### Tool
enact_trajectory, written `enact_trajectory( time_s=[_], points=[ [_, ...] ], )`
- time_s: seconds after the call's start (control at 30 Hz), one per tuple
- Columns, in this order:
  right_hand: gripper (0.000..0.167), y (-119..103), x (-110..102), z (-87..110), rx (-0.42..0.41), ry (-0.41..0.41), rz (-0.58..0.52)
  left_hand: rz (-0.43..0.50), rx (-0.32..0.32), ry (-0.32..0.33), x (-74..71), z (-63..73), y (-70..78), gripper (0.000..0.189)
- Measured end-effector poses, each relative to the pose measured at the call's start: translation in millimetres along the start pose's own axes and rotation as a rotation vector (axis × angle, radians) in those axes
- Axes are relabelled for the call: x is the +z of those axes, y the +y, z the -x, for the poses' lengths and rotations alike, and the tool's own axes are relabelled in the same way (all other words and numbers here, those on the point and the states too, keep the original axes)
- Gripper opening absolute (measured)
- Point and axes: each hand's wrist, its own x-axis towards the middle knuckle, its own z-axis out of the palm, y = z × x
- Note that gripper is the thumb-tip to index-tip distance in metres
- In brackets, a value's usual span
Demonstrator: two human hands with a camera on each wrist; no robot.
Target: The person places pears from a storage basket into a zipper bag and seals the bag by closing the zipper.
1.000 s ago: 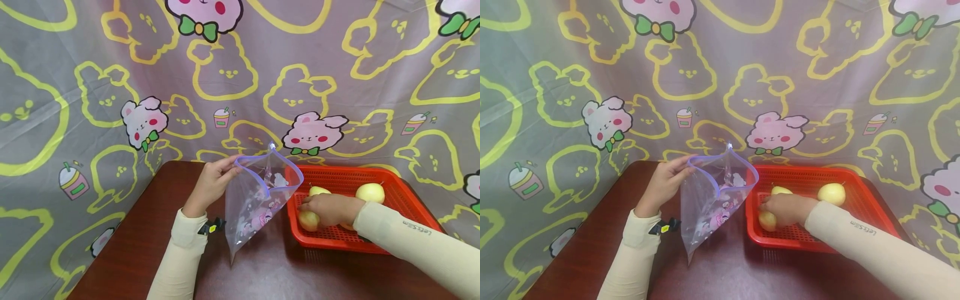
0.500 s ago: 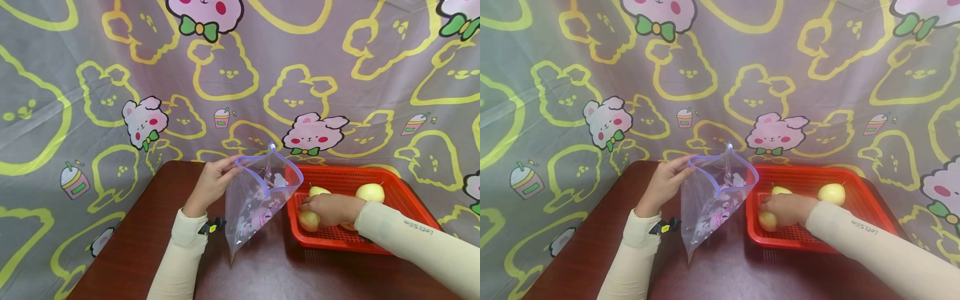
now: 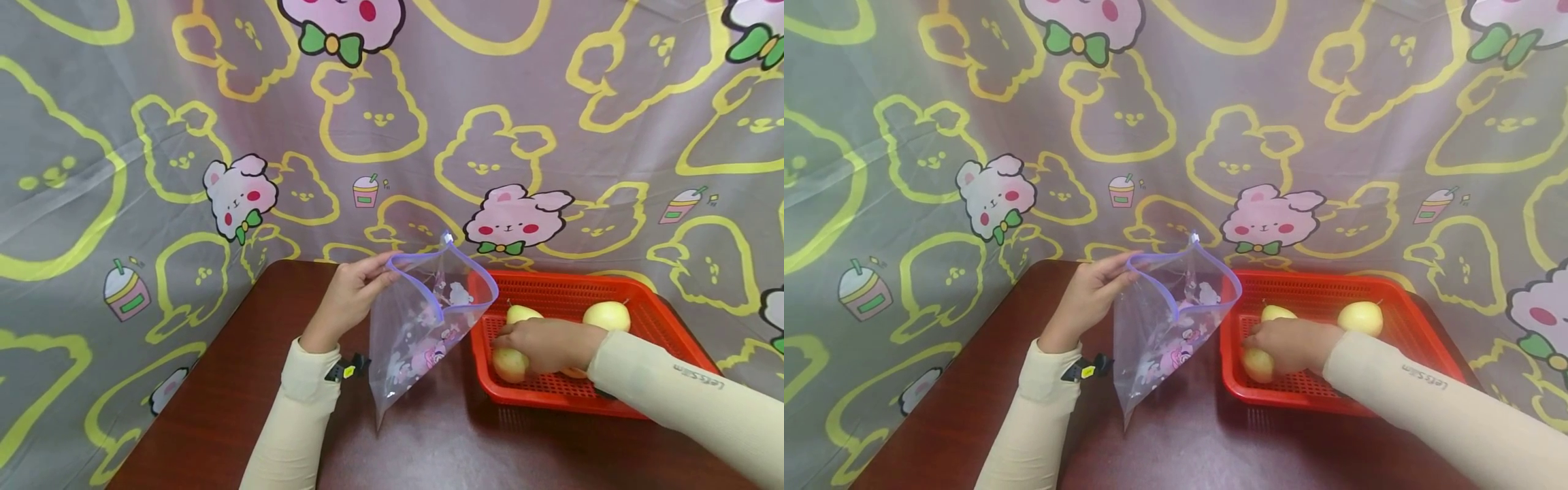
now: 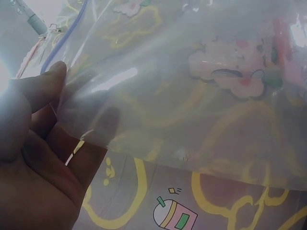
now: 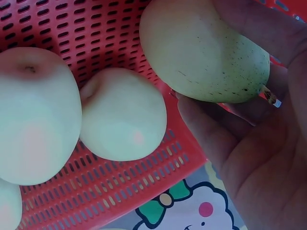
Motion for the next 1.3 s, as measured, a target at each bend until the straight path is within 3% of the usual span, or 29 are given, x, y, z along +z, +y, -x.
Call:
enact_trajectory(
  time_s=[0.27, 0.83, 1.07, 1.3],
  points=[
    [0.061, 0, -8, 4.1, -0.001, -0.020, -0.020, 0.010, -0.014, -0.007, -0.1, 0.2, -0.7, 0.032],
    [0.056, 2, -19, 14.1, -0.080, 0.028, 0.041, 0.040, -0.048, -0.014, 2.4, -0.3, -0.9, 0.034],
    [0.060, -2, -30, 16.9, -0.004, -0.031, -0.006, 0.045, -0.042, -0.012, 2.3, -0.5, -1.9, 0.034],
    [0.065, -5, -40, 18.8, 0.013, -0.044, 0.020, 0.024, -0.057, -0.010, 1.5, -0.4, -1.3, 0.034]
  ],
)
